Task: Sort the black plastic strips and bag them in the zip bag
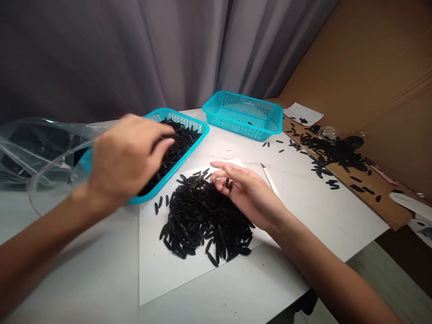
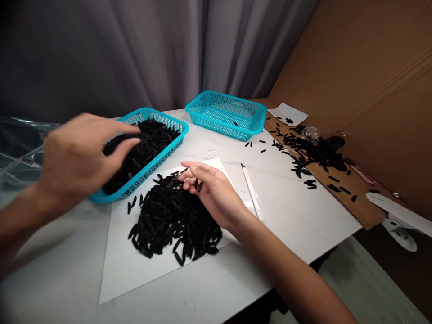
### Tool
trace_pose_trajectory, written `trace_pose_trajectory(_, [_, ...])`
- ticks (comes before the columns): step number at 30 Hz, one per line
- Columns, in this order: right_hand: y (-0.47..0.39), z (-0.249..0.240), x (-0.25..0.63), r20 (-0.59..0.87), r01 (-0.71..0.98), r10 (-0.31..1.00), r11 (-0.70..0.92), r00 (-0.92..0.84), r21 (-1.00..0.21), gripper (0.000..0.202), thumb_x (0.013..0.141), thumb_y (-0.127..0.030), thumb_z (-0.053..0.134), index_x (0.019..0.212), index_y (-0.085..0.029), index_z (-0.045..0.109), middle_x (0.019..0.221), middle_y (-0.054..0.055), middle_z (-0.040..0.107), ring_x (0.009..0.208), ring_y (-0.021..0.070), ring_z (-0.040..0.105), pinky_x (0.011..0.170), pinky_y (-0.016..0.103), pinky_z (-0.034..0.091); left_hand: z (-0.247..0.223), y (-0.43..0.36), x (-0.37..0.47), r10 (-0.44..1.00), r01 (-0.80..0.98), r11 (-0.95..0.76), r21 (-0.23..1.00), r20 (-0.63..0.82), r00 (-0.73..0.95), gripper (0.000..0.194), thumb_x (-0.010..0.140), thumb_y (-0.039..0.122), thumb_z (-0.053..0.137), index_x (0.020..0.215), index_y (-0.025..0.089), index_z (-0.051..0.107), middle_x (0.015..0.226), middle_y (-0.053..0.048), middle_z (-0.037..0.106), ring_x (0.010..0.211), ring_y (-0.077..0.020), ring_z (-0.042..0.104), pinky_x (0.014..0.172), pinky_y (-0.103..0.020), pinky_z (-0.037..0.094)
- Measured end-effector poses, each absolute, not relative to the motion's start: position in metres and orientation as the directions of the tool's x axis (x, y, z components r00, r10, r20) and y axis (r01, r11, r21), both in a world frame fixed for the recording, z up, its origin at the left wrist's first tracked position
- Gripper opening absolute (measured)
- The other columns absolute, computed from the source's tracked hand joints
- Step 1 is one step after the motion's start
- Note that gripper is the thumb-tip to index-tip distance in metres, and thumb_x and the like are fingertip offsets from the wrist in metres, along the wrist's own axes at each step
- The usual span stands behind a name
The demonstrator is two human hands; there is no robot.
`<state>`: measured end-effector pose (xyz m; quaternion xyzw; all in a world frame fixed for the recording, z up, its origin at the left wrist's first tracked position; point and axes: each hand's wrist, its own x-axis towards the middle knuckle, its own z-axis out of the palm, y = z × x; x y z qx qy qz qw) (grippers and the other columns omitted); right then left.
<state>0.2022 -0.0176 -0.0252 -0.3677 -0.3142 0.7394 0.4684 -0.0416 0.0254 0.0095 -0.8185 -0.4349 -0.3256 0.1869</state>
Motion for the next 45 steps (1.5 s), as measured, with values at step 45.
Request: trace_pose_trajectory(45, [-0.027,-0.025,0.196,0.056,-0.118,0.977,0.032,-0.204,-0.993,0.017,0.080,-0.033,0.083,0.091,-0.022,0.079,0.087,0.003,0.077,0.079,0.0175,0.071,0.079,0.034,0.058,-0.011,-0.012,0.003,0.860,0.336,-0.494,0.802,0.392,0.328,0.019,0.082,0.016,0.078,0.100,0.022,0.076,0.090,0.002,0.080,0.080,-0.0132,0.077,0.075,-0.018,0.063])
